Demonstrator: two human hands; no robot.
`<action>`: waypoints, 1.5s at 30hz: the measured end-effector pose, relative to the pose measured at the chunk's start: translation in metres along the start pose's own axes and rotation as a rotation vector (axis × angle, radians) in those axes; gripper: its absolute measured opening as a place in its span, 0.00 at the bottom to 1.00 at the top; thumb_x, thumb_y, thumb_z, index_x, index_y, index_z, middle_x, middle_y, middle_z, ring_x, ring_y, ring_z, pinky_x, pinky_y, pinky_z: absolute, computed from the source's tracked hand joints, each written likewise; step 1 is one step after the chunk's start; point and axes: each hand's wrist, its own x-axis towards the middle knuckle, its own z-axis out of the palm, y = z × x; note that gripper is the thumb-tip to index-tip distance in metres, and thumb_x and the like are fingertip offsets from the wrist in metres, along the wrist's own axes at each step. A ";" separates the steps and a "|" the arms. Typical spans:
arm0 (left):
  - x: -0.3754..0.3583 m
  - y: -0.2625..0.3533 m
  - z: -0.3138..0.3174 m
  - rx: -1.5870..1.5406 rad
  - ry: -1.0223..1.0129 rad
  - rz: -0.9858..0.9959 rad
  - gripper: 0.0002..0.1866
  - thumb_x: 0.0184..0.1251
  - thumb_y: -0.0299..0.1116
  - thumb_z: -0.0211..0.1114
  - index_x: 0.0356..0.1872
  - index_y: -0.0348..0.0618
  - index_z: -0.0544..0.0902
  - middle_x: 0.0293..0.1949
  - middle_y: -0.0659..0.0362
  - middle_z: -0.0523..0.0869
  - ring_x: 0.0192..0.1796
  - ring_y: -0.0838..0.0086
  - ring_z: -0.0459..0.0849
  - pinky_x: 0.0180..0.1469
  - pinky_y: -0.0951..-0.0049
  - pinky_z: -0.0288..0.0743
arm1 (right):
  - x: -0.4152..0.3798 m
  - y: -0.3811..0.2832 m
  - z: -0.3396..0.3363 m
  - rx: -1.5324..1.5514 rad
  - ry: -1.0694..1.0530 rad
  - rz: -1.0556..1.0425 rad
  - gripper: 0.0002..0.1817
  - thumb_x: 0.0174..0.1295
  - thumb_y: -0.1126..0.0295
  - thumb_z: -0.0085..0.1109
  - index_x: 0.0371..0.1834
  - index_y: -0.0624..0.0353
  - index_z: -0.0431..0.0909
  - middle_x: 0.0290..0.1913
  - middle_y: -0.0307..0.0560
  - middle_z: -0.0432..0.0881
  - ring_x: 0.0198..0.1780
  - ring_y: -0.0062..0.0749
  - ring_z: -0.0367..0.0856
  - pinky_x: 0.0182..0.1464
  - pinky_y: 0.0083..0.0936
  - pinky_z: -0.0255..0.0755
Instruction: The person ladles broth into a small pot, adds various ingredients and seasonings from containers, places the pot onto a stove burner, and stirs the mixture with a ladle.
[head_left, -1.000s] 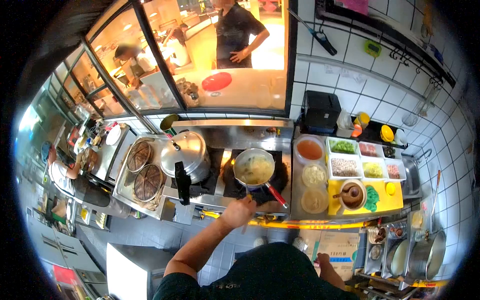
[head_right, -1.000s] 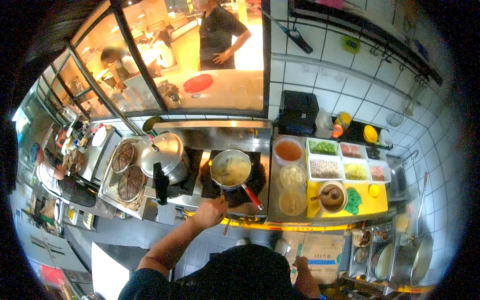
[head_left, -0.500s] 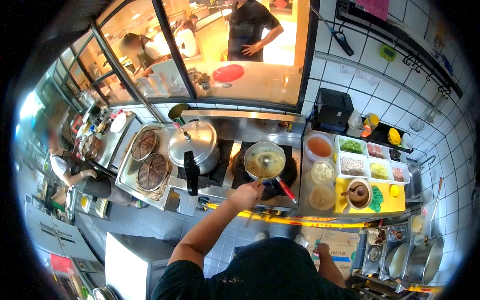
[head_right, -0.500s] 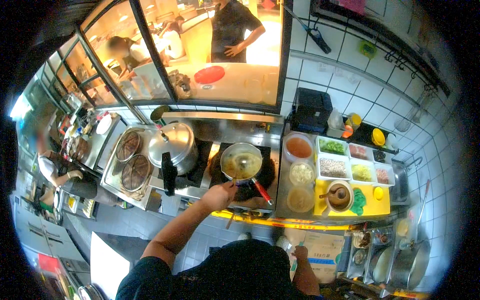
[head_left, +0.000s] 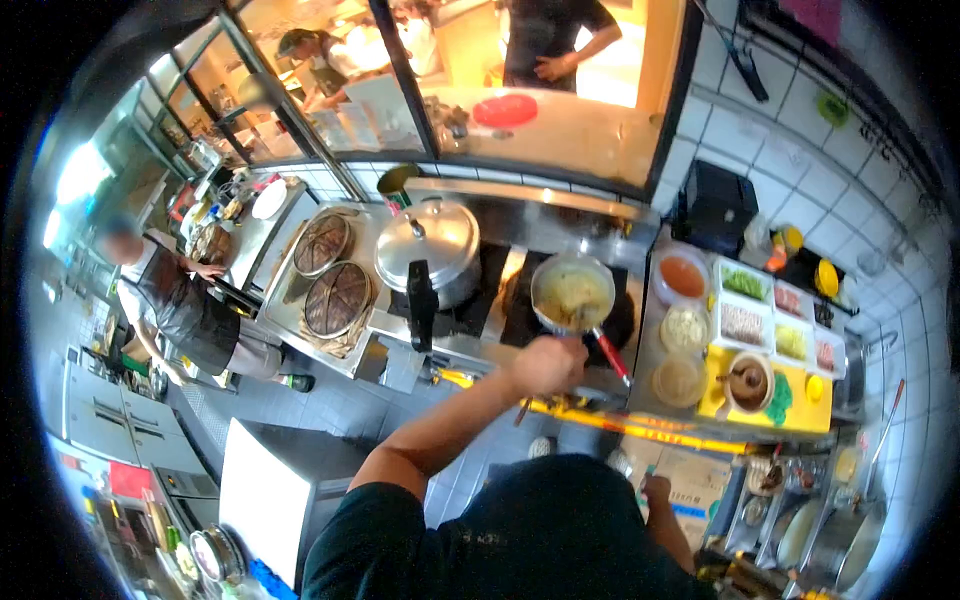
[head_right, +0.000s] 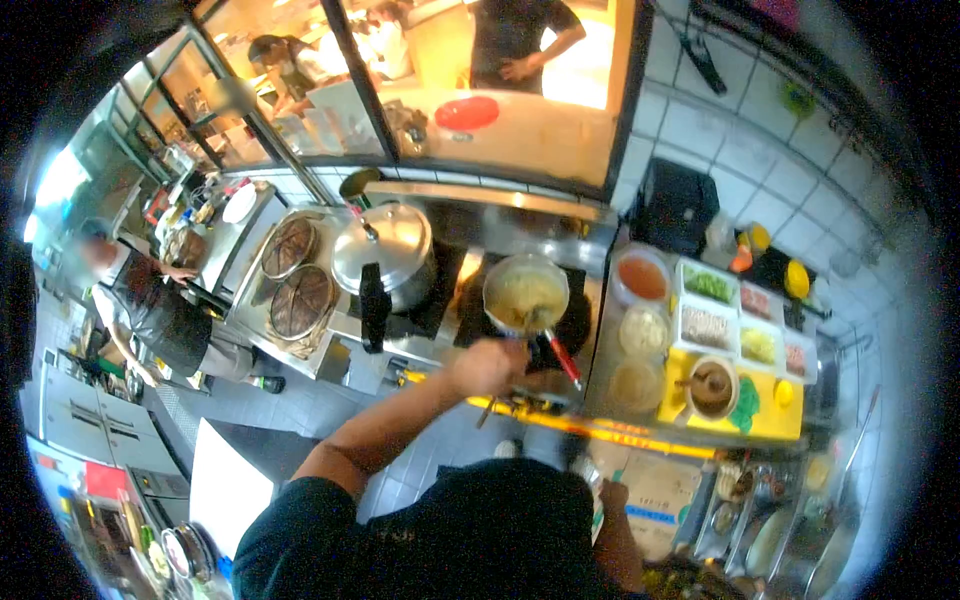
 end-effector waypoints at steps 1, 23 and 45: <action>0.001 -0.023 0.030 0.045 0.026 -0.027 0.11 0.58 0.32 0.64 0.40 0.39 0.81 0.36 0.50 0.85 0.40 0.54 0.86 0.40 0.55 0.82 | -0.002 0.000 0.008 -0.020 0.081 -0.017 0.28 0.55 0.57 0.67 0.58 0.57 0.75 0.26 0.47 0.86 0.30 0.49 0.86 0.34 0.48 0.77; -0.010 0.000 0.050 0.040 0.305 -0.215 0.08 0.64 0.26 0.63 0.42 0.38 0.80 0.41 0.47 0.83 0.38 0.50 0.86 0.37 0.56 0.83 | 0.003 -0.043 -0.097 0.424 -0.335 0.328 0.34 0.65 0.40 0.50 0.34 0.66 0.87 0.40 0.68 0.86 0.48 0.59 0.85 0.55 0.46 0.75; 0.012 0.082 0.130 0.013 0.541 -0.443 0.19 0.66 0.23 0.62 0.59 0.41 0.80 0.62 0.40 0.77 0.54 0.47 0.86 0.50 0.58 0.85 | 0.044 0.121 -0.063 0.425 -0.434 0.236 0.36 0.69 0.41 0.47 0.29 0.67 0.87 0.34 0.64 0.87 0.42 0.56 0.85 0.54 0.45 0.74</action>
